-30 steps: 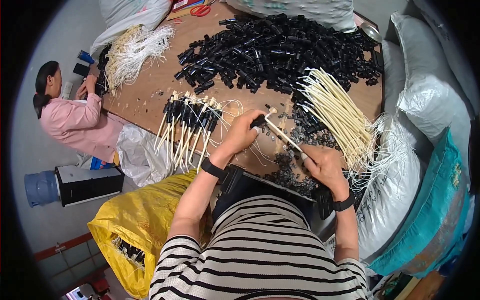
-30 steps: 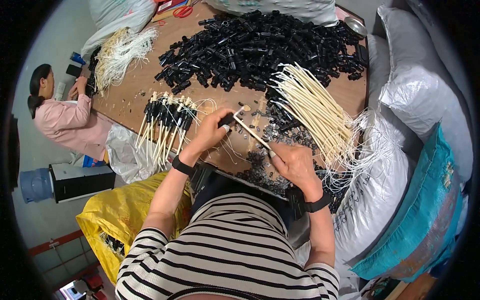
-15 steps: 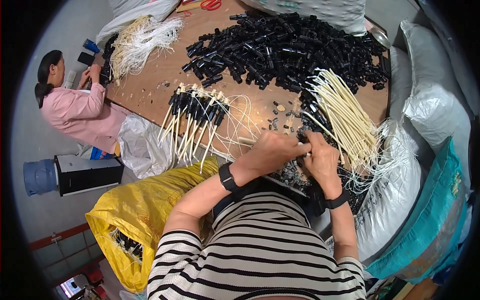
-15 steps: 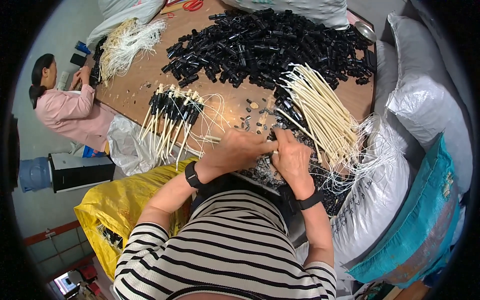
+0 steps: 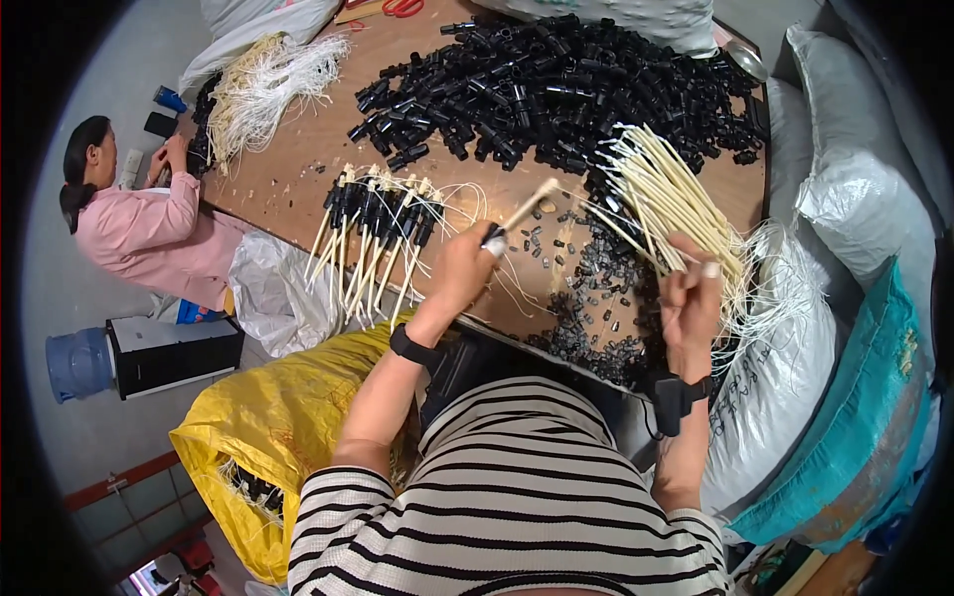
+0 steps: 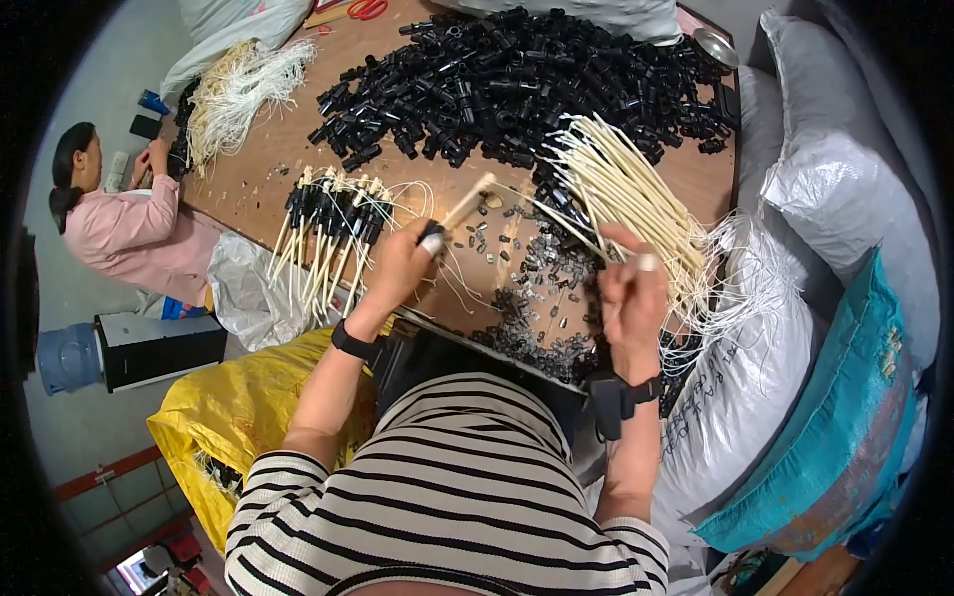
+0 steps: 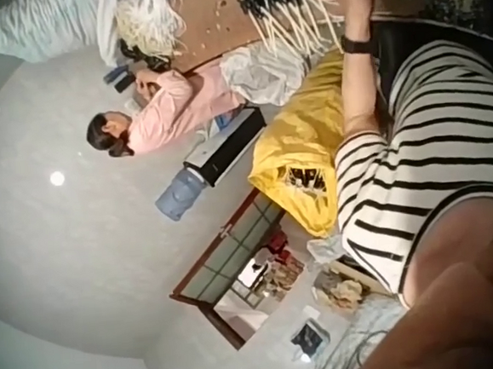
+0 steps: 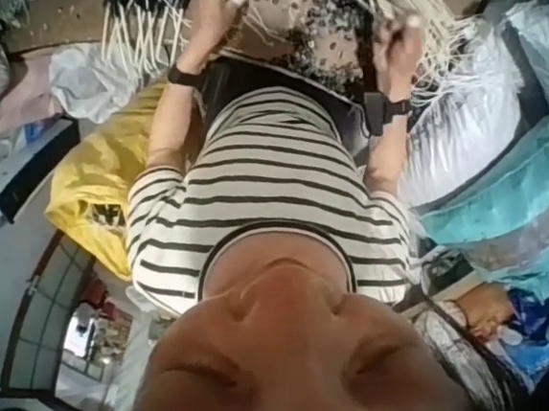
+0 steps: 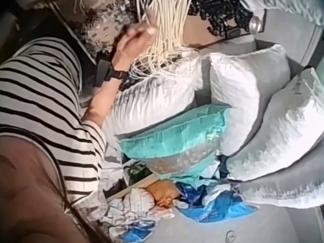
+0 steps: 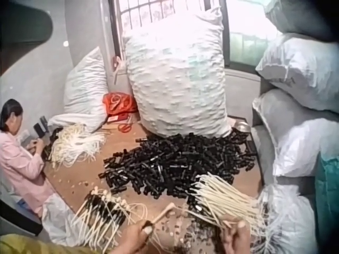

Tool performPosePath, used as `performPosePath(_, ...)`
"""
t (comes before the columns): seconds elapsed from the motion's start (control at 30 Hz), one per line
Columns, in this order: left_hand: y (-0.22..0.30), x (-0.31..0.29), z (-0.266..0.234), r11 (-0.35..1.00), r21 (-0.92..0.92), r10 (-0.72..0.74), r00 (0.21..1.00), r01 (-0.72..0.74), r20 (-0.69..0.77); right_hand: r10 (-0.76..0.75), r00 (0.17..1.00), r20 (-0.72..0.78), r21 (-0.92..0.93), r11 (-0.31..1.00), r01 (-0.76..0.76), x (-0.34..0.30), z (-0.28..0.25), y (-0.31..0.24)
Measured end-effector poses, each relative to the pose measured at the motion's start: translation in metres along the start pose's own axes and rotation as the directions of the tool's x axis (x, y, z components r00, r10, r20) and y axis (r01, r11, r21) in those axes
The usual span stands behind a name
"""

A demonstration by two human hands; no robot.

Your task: The person assembles components by hand, picking up a white stick and sliding a black plastic piece onto it. They then thread a white cord through the assembly and pull it tight before placing the finished unit onto a pile.

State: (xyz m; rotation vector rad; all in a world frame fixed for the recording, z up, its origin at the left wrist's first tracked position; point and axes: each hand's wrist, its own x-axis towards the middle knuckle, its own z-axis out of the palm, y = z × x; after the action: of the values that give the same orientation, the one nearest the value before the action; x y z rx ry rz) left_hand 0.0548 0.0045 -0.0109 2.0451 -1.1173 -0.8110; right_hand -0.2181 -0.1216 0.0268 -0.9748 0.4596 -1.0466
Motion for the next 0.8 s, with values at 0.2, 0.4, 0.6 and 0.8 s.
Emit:
performPosePath(0.2, 0.040, -0.006, 0.023, 0.887, -0.450, -0.026, 0.984, 0.104, 0.175, 0.191, 0.903, 0.384, -0.840, 0.478, 0.257, -0.011, 0.049, 0.014)
performPosePath(0.4, 0.033, -0.007, 0.024, 0.943, -0.311, 0.178, 0.970, -0.120, 0.166, 0.133, 0.970, 0.202, -0.902, 0.412, 0.132, -0.026, 0.052, 0.043)
performPosePath(0.6, 0.030, -0.011, 0.015, 0.876, 0.193, 0.433, 0.897, -0.443, 0.095, -0.033, 0.960, 0.277, -0.937, 0.214, 0.277, -0.020, 0.057, 0.038)
performPosePath(0.8, 0.038, -0.015, 0.014, 0.864, 0.137, 0.461, 0.871, -0.484, 0.171, -0.105, 0.949, 0.298, -0.901, 0.296, 0.316, -0.015, 0.056, 0.045)
